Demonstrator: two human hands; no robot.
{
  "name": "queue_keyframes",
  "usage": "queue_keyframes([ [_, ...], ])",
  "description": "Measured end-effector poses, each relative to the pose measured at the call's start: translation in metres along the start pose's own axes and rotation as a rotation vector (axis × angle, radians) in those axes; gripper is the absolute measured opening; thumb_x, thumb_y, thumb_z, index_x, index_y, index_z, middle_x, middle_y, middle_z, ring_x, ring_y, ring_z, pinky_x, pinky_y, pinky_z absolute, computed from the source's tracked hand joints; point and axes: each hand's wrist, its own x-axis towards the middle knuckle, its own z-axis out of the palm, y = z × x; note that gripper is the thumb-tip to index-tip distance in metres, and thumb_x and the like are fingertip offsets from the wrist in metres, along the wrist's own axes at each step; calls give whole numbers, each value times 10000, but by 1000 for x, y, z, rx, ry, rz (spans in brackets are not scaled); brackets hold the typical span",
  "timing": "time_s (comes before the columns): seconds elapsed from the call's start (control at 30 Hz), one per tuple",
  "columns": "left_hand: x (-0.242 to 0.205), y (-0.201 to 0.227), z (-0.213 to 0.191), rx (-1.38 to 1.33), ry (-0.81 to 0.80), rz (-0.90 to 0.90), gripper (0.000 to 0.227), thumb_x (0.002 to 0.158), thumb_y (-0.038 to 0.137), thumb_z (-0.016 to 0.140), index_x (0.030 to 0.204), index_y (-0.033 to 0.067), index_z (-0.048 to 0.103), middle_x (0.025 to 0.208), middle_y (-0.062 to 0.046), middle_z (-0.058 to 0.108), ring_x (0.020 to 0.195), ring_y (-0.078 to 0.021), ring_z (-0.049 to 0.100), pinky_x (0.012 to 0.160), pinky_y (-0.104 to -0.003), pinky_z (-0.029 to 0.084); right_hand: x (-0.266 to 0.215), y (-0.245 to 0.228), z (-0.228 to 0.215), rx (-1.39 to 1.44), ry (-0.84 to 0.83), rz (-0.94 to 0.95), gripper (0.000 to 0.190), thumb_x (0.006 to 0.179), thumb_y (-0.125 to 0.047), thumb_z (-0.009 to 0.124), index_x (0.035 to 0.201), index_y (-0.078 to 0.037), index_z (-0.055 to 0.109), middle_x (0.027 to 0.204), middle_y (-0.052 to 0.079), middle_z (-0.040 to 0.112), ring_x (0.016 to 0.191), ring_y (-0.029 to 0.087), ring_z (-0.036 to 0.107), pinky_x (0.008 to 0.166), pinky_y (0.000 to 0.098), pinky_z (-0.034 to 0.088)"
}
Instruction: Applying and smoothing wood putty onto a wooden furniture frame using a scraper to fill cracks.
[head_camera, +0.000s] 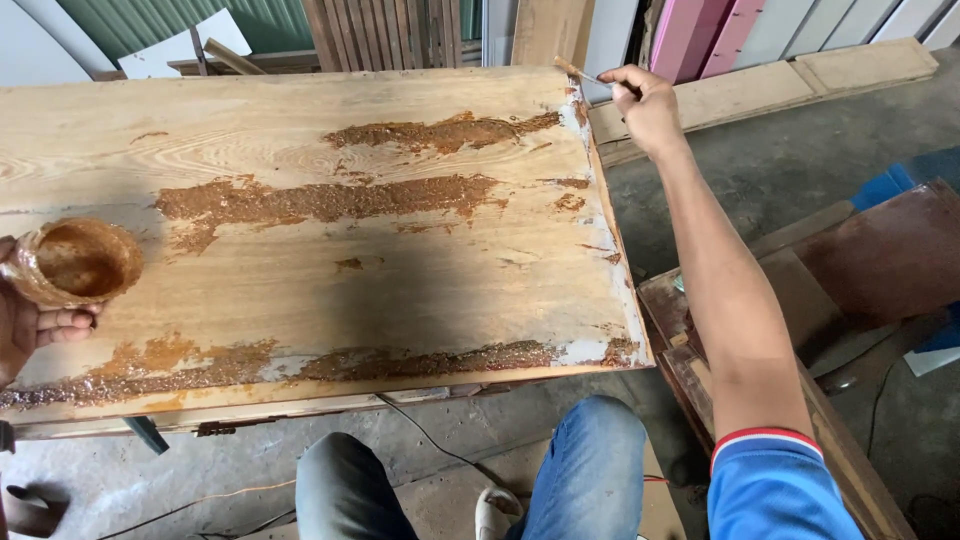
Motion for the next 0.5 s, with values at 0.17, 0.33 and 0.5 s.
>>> queue_keyframes([
  [0.17,19,-41,-22,18,-24,114,805,1284,625,191,1604,-98,343,1237,-495,509,1024,-554,520,921,-645,436,5,10,6,-31,14,-43,342,1039,-25,507,1218,-243,702,1288,83,652,547,41,388,421,173,328],
  [0.33,21,-59,-39,106,-120,279,514,1267,178,232,1643,-166,298,1338,-476,505,1116,-562,524,957,-610,436,13,36,2,-24,65,-140,323,1044,-17,543,1196,-223,740,1146,69,631,646,72,412,479,171,337],
  [0.5,53,-86,-81,-111,-691,546,323,944,205,687,700,-7,685,1491,-390,562,1446,-431,524,1163,-561,443,7,20,1,-84,61,-70,364,1010,39,580,1213,-216,743,1045,17,582,1002,171,537,904,290,517],
])
